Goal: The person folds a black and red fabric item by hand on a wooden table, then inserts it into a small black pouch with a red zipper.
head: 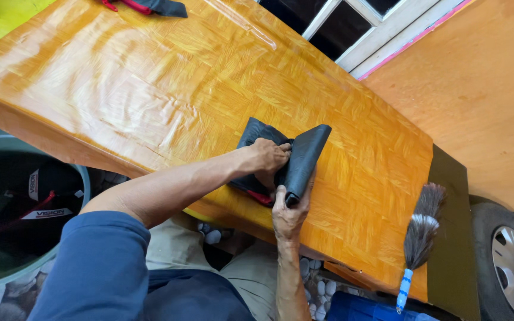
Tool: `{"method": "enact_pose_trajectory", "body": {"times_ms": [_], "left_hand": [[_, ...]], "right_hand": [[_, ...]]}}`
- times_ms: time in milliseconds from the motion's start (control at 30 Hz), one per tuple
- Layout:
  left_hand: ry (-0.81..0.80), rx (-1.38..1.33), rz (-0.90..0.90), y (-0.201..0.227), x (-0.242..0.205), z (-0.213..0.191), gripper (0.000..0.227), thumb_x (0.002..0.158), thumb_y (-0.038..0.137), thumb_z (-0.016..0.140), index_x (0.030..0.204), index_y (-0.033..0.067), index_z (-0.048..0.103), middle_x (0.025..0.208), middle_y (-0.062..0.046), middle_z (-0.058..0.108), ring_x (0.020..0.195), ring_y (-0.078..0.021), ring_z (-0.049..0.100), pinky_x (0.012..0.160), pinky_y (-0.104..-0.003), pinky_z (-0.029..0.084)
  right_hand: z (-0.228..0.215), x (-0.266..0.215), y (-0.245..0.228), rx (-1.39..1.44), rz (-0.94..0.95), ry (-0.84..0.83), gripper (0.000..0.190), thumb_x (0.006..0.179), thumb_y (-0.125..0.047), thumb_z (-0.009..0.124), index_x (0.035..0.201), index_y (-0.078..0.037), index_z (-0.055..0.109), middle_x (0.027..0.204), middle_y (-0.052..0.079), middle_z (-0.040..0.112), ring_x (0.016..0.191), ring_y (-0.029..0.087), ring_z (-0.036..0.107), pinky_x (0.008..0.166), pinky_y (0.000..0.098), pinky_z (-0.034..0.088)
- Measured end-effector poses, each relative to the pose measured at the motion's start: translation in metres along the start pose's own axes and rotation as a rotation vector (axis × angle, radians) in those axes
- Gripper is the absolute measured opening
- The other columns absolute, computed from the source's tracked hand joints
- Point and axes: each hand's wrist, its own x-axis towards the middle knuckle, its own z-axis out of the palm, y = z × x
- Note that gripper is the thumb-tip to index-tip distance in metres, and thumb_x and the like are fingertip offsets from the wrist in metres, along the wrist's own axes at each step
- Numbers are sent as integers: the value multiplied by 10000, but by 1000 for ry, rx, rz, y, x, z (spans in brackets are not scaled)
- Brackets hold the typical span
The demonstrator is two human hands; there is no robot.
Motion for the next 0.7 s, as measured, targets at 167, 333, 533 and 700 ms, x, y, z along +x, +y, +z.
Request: {"method": "enact_pose_trajectory", "body": {"times_ms": [167, 333, 533, 700], "left_hand": [[162, -274, 128, -24, -23, 3, 1135, 576, 528, 761, 1529, 26, 402, 1619, -125, 377, 1270, -392, 591, 934, -546, 592], [293, -730, 341, -50, -30, 22, 1155, 707, 479, 774, 1596, -5, 217, 1592, -268, 349, 1394, -561, 375, 1034, -681, 479], [296, -830, 478, -58, -23, 34, 1101, 772, 458, 778, 1578, -57, 233, 1568, -387, 284, 1345, -635, 359, 1030, -711, 461], [651, -526, 447, -37, -34, 42, 900, 738, 357, 744, 1491, -45, 460, 1369, -330, 472, 1017, -571, 592, 721, -631, 606]], "right_hand": [[13, -7, -12, 18, -397, -19, 816, 803, -55, 689, 1577, -45, 432, 1533, 276, 482, 1389, 444, 468, 1133, 504, 385], [8, -8, -35, 1, -487, -95, 909, 726, -4, 742, 1577, -53, 428, 1557, 291, 439, 1402, 494, 436, 1144, 557, 360], [-6, 16, -34, -126, -529, -314, 1080, 617, -256, 910, 1573, -107, 429, 1603, 203, 378, 1437, 470, 387, 1168, 585, 321], [-18, 49, -40, 154, -352, -515, 946, 883, -878, 309, 1383, -123, 584, 1464, 178, 413, 1433, 391, 380, 1182, 526, 311]]}}
